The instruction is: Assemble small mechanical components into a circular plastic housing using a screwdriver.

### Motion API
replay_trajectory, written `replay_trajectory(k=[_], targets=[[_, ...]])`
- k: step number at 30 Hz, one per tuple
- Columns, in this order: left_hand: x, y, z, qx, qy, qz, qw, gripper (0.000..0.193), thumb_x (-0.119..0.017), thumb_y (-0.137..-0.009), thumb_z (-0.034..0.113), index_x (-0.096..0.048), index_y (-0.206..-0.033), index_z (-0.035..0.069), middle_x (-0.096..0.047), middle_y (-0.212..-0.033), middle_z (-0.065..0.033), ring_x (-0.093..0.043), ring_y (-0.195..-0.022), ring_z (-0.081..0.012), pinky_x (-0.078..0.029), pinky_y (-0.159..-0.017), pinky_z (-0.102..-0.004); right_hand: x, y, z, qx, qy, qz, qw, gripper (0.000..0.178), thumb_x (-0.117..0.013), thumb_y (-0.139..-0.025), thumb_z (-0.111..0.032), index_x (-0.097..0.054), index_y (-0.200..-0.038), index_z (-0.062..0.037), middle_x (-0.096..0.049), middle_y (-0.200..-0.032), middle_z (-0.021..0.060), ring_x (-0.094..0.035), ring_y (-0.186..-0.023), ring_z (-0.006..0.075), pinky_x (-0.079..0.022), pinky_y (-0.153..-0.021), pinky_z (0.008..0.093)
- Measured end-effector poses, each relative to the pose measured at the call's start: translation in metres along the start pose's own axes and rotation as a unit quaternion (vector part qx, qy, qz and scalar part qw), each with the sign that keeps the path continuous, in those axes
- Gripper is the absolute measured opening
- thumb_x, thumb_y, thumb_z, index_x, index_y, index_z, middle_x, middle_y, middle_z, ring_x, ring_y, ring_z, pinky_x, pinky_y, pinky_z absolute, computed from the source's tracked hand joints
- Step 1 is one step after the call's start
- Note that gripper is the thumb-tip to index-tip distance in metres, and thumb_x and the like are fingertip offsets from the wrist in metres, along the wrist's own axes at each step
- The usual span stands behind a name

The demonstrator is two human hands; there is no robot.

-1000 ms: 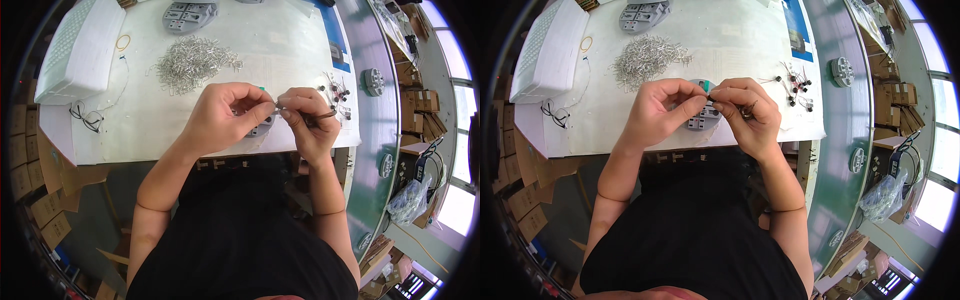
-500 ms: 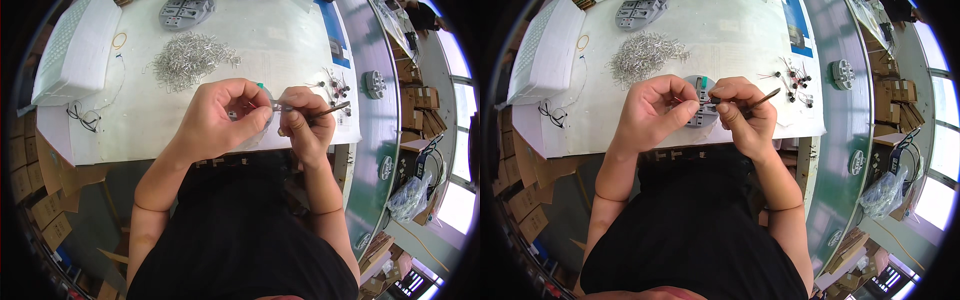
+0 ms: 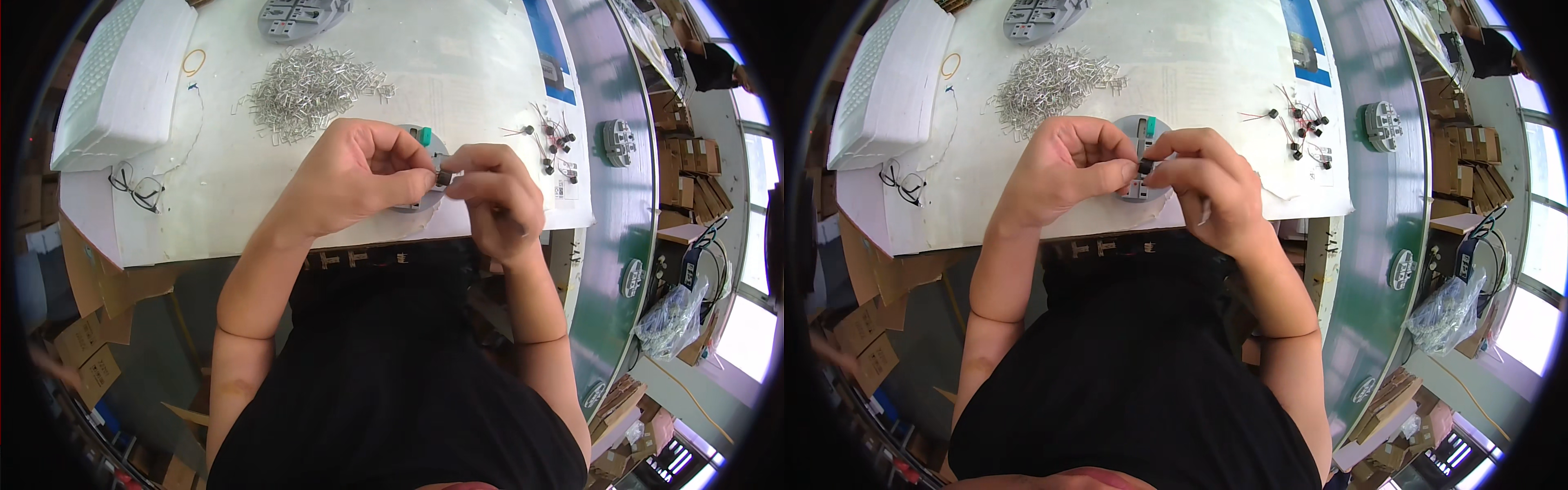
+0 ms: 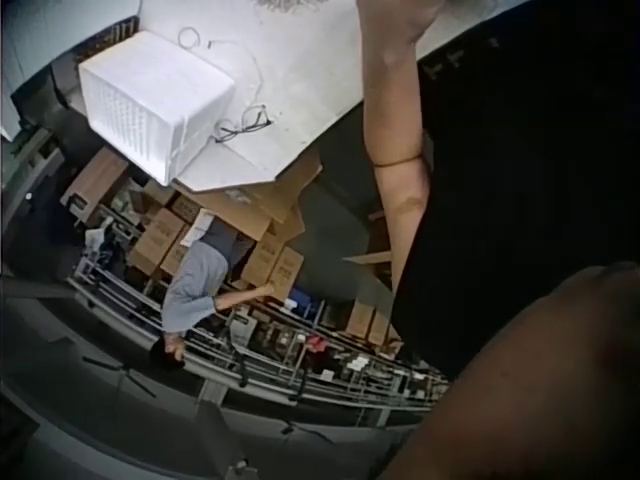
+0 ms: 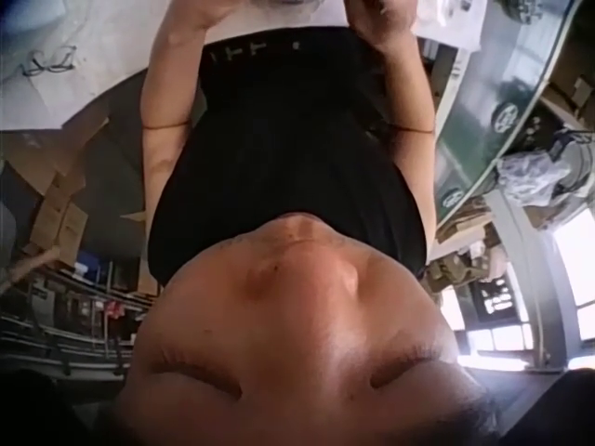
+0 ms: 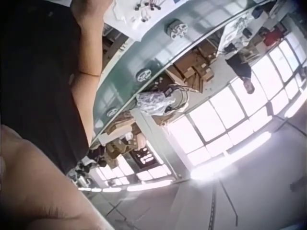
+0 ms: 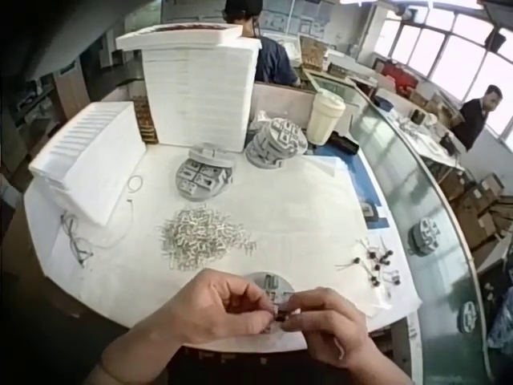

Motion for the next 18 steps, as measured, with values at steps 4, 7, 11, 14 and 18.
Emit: replay_trajectory(k=[4, 7, 11, 14, 18], targets=[[-0.004, 0.000, -0.007, 0.017, 0.040, -0.023, 0.999, 0.015, -0.077, -0.094, 0.006, -0.073, -0.104, -0.005, -0.074, -0.091, -0.0052, -0.071, -0.081, -0.0105, -0.058, -0.076, -0.0250, -0.003, 0.006, 0.004, -0.083, -0.102, 0.021, 0.991, 0.022, -0.075, -0.090, 0.013, -0.070, -0.110, 0.0045, -0.071, -0.111, 0.0165, -0.070, -0.089, 0.0200, -0.057, -0.075, 0.0301], [-0.011, 0.002, -0.007, -0.005, 0.089, -0.017, 0.996, 0.016, -0.077, -0.095, 0.006, -0.072, -0.105, -0.005, -0.073, -0.089, -0.0042, -0.070, -0.079, -0.0107, -0.058, -0.076, -0.0256, -0.008, 0.009, 0.012, -0.133, -0.158, 0.055, 0.977, 0.022, -0.076, -0.089, 0.013, -0.070, -0.108, 0.0039, -0.071, -0.110, 0.0153, -0.070, -0.088, 0.0194, -0.057, -0.074, 0.0294], [-0.004, 0.002, -0.008, 0.023, 0.065, -0.011, 0.998, 0.016, -0.077, -0.096, 0.008, -0.072, -0.104, -0.004, -0.071, -0.086, -0.0026, -0.067, -0.076, -0.0093, -0.056, -0.071, -0.0258, -0.001, 0.013, 0.008, -0.142, -0.106, 0.068, 0.982, 0.023, -0.077, -0.088, 0.012, -0.071, -0.108, 0.0023, -0.072, -0.109, 0.0126, -0.070, -0.085, 0.0192, -0.056, -0.070, 0.0288], [0.013, 0.005, -0.008, 0.020, -0.041, 0.022, 0.999, 0.014, -0.077, -0.095, 0.009, -0.073, -0.101, -0.004, -0.070, -0.083, -0.0016, -0.065, -0.075, -0.0078, -0.053, -0.067, -0.0256, 0.006, 0.009, 0.003, -0.163, 0.014, 0.017, 0.986, 0.024, -0.078, -0.087, 0.010, -0.071, -0.108, 0.0010, -0.072, -0.110, 0.0107, -0.070, -0.081, 0.0206, -0.056, -0.068, 0.0292], [0.013, 0.006, -0.007, 0.014, -0.281, 0.098, 0.955, 0.015, -0.080, -0.090, 0.012, -0.076, -0.097, -0.001, -0.072, -0.079, -0.0057, -0.068, -0.074, -0.0142, -0.054, -0.068, -0.0294, -0.004, 0.010, 0.009, -0.224, 0.105, -0.081, 0.965, 0.021, -0.080, -0.088, 0.004, -0.072, -0.107, -0.0006, -0.071, -0.112, 0.0098, -0.072, -0.077, 0.0267, -0.058, -0.065, 0.0344]])
Point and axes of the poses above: each hand's wrist, its own y-axis away from the middle knuckle, its own x-axis out of the back of the hand, z = x × y, the point moved 7 cm from there along -y, towards the middle knuckle
